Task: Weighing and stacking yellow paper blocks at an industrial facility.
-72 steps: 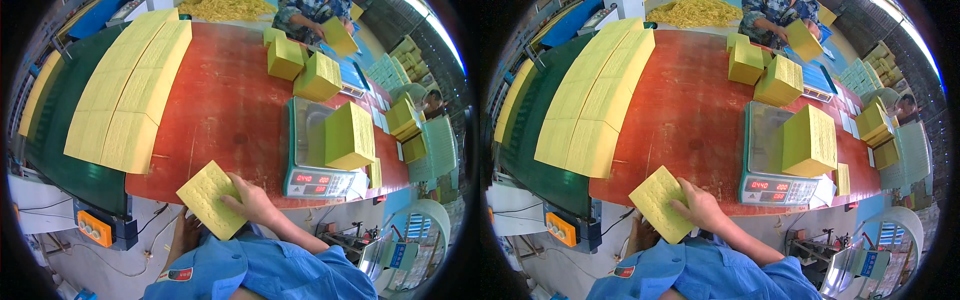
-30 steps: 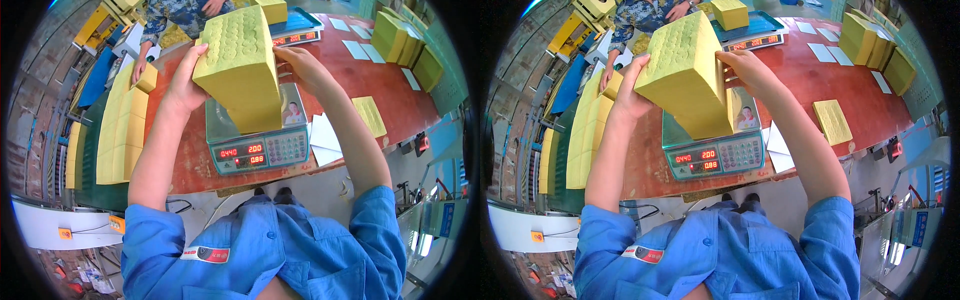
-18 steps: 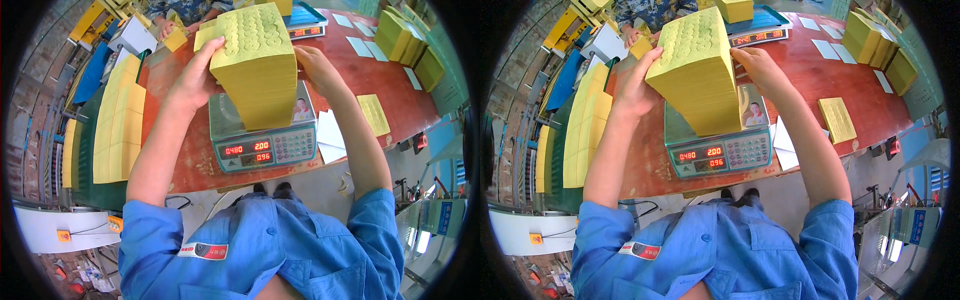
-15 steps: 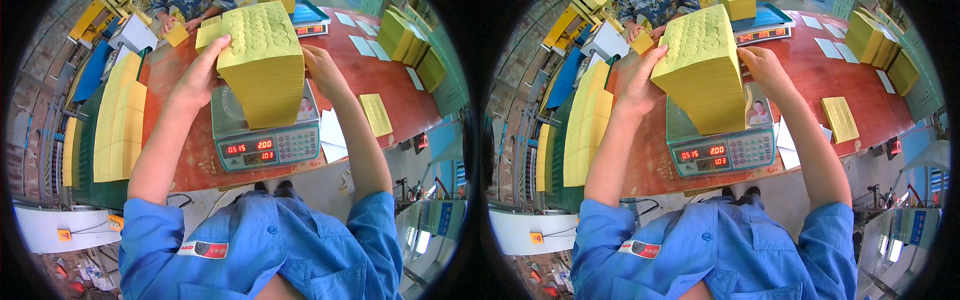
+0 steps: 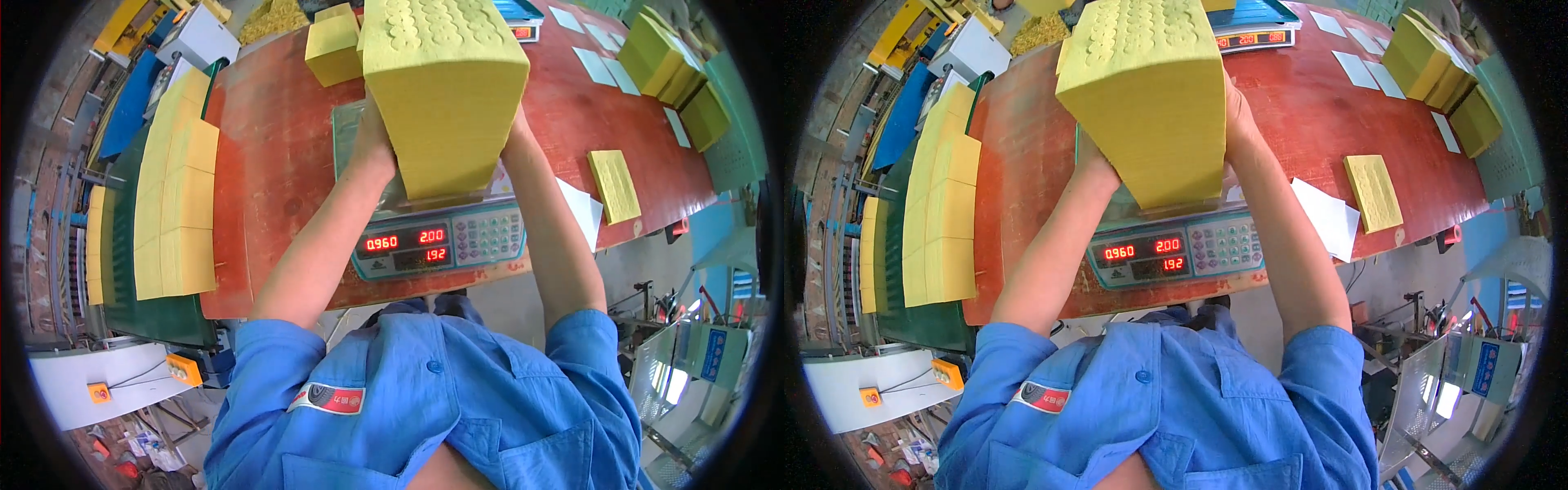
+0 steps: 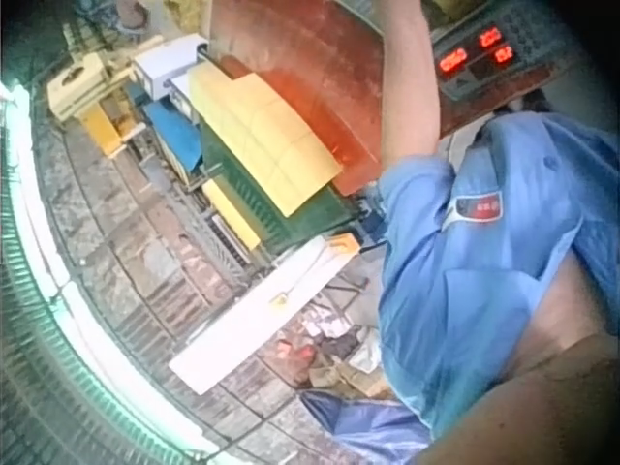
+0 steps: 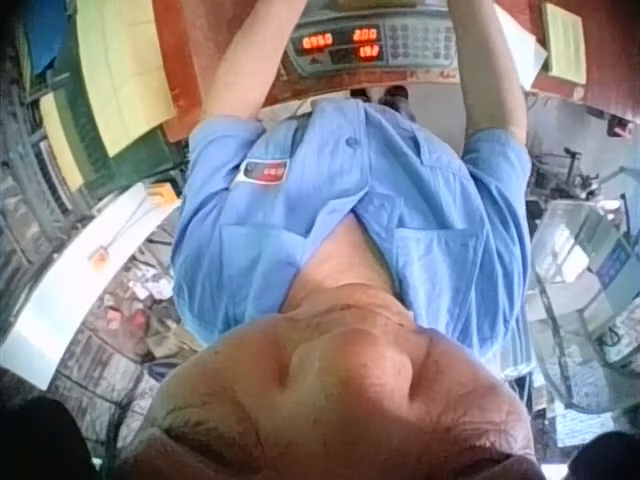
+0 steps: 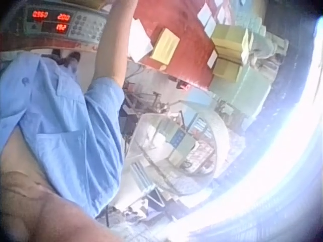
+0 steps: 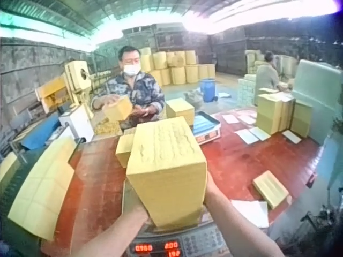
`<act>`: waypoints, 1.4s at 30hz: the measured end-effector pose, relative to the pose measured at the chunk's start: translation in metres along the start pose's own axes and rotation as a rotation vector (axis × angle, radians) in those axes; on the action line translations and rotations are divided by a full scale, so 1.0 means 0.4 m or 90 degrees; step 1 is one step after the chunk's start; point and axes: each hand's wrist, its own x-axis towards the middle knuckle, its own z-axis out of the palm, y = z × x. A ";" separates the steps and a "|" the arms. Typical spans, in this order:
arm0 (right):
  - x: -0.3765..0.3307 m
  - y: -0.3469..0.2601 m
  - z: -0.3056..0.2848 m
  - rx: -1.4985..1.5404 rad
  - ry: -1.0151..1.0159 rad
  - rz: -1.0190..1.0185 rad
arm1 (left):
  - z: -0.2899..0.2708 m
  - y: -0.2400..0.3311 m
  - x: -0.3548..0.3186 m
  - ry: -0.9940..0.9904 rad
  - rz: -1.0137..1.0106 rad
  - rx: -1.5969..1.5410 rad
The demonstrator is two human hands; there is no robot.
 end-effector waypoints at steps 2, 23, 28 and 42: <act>0.046 0.001 0.006 -0.080 -0.008 -0.022 | 0.004 0.010 0.009 0.087 -0.035 -0.062; -0.470 -0.059 -0.119 -0.035 -0.013 0.049 | -0.238 -0.036 -0.597 0.349 -0.009 0.032; -0.468 -0.070 -0.118 0.005 -0.029 0.058 | -0.158 -0.038 -0.555 0.308 0.002 0.040; -0.453 -0.054 -0.089 0.064 0.022 0.097 | -0.194 -0.015 -0.483 0.235 -0.030 0.022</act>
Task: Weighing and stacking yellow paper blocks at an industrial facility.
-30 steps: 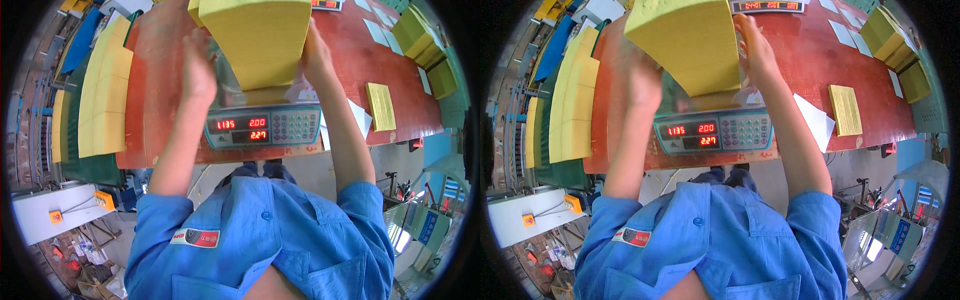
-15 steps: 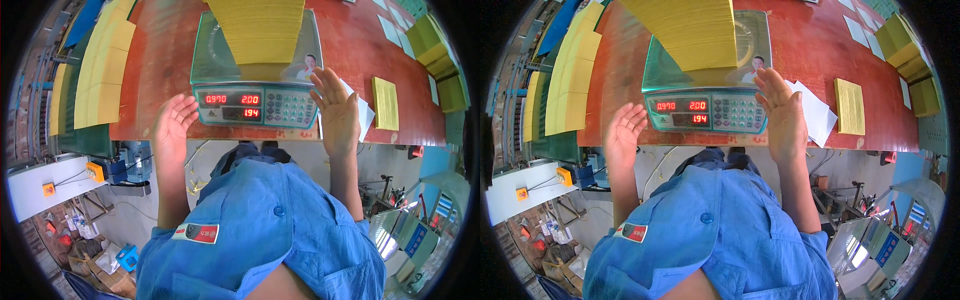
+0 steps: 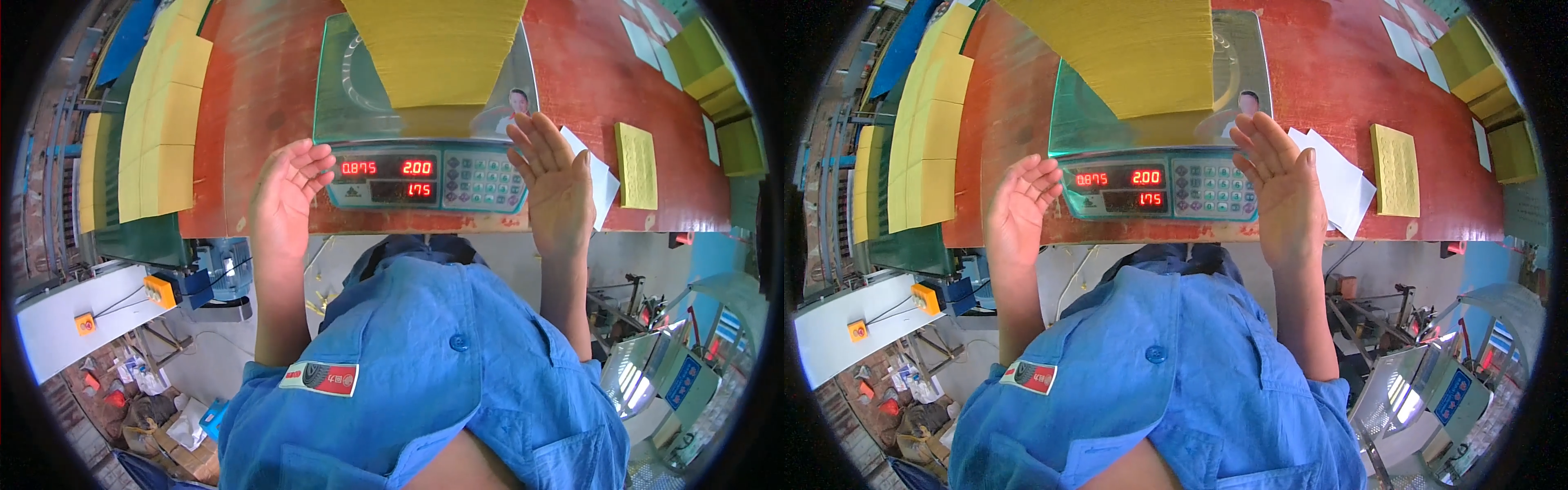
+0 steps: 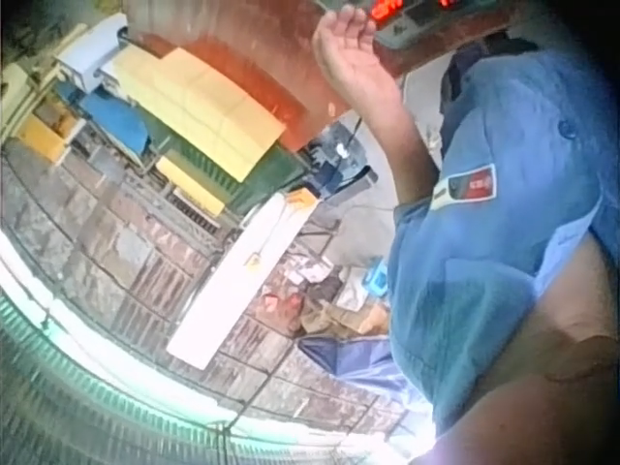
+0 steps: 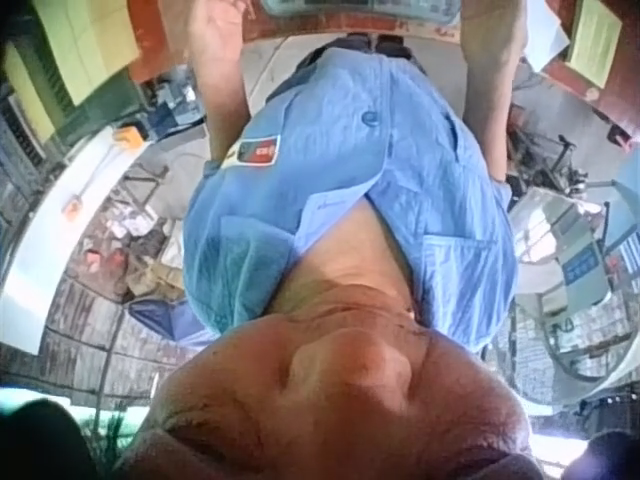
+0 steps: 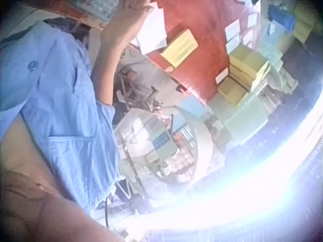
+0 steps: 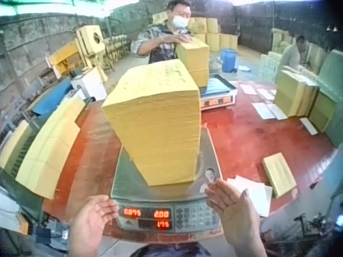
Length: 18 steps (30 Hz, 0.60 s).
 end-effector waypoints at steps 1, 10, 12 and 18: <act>-0.005 0.002 0.007 0.004 0.011 -0.003 | -0.003 0.005 0.011 -0.004 -0.005 -0.006; -0.047 0.065 0.064 -0.029 -0.030 -0.012 | -0.079 0.050 0.088 -0.112 -0.003 -0.024; -0.074 0.072 0.061 -0.005 -0.040 0.026 | -0.069 0.060 0.101 -0.169 0.004 -0.018; -0.118 0.021 -0.045 -0.119 0.178 -0.050 | 0.086 0.091 0.079 -0.417 0.083 0.074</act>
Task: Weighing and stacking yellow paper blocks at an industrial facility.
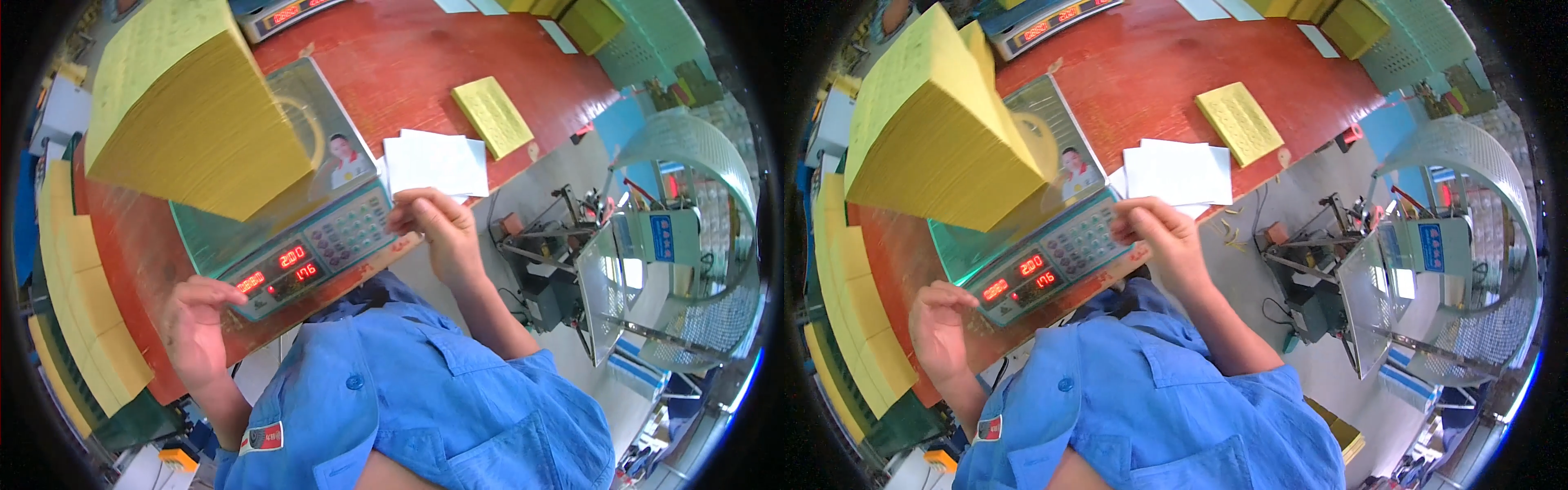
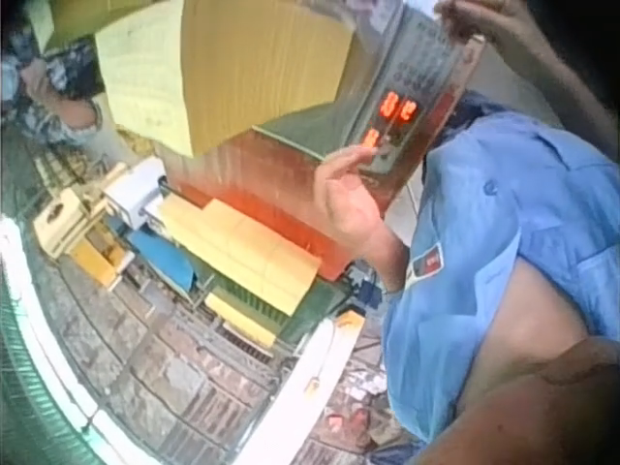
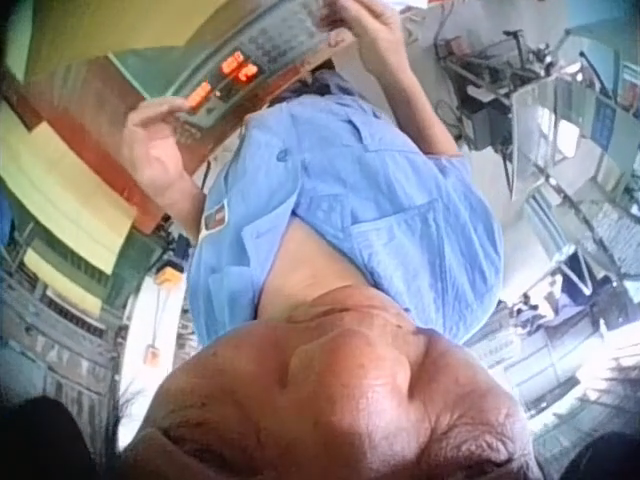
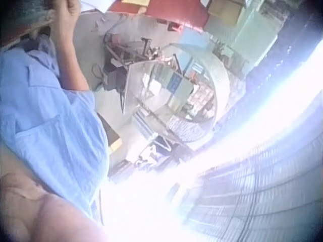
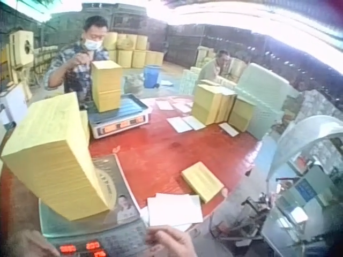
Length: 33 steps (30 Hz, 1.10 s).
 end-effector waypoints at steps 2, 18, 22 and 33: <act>-0.005 -0.013 -0.093 -0.012 0.134 -0.020 | 0.085 -0.009 0.032 -0.063 -0.046 0.032; -0.107 -0.087 -0.574 0.168 0.219 0.080 | 0.858 -0.584 0.477 -0.224 0.312 0.704; -0.116 -0.110 -0.736 0.168 0.236 0.092 | 0.917 -0.611 0.500 -0.208 0.256 0.825; -0.026 -0.143 -0.798 0.181 0.156 0.113 | 0.935 -0.618 0.511 -0.171 0.242 0.797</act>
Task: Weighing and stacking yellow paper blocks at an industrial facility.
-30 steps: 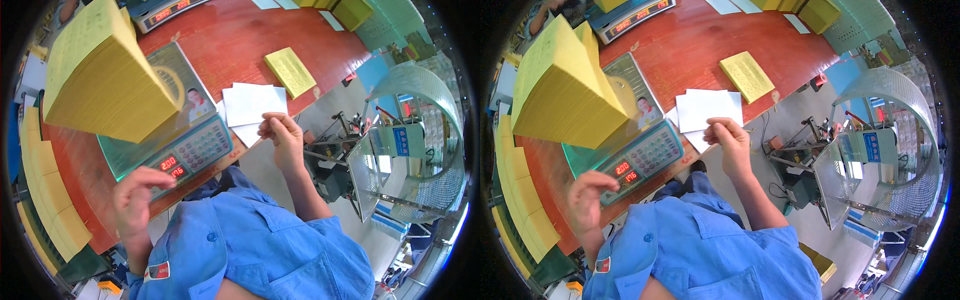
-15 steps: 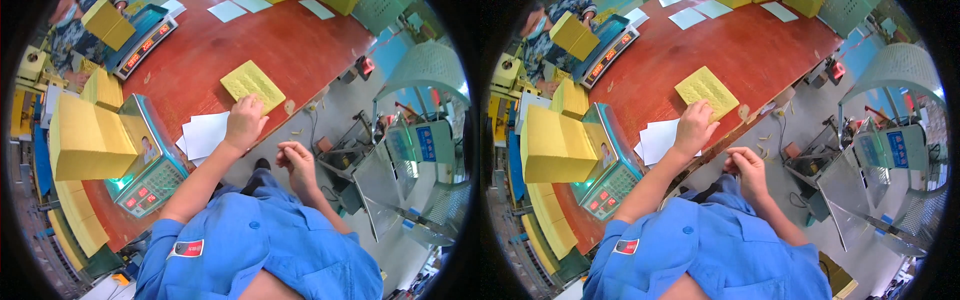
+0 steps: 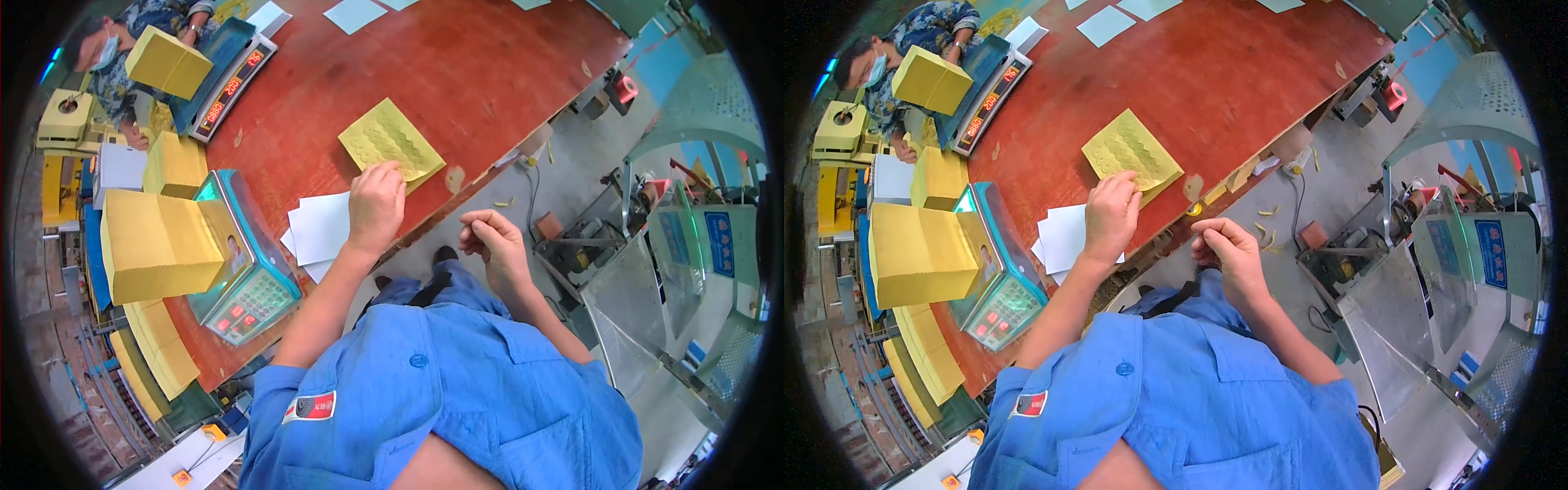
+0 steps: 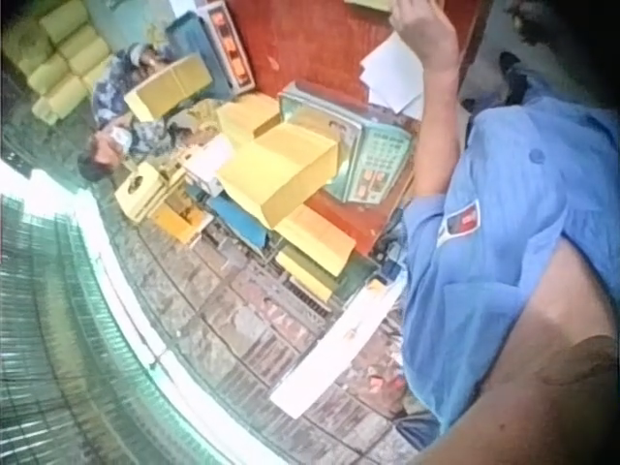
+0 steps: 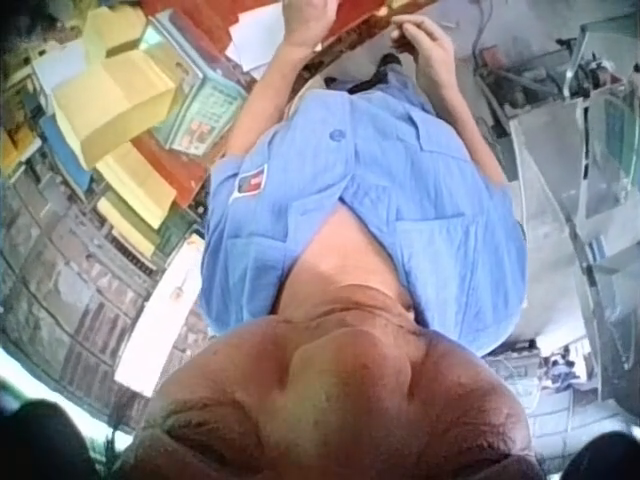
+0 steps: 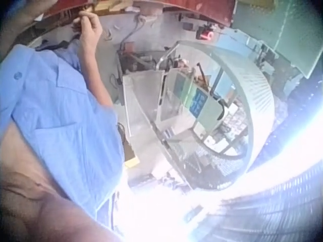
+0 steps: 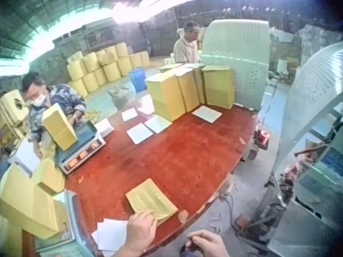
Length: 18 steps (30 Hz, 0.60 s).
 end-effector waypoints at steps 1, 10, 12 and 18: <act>0.007 0.000 0.000 0.001 -0.010 0.001 | -0.003 0.000 0.002 0.003 -0.002 0.003; 0.102 -0.076 0.057 -0.029 -0.073 0.002 | -0.124 0.036 -0.027 0.177 0.055 0.043; 0.125 -0.095 0.087 -0.001 -0.098 0.112 | -0.108 0.067 -0.078 0.154 0.102 -0.056; 0.117 -0.018 0.069 -0.304 -0.117 -0.007 | -0.096 0.099 -0.216 0.157 -0.131 -0.173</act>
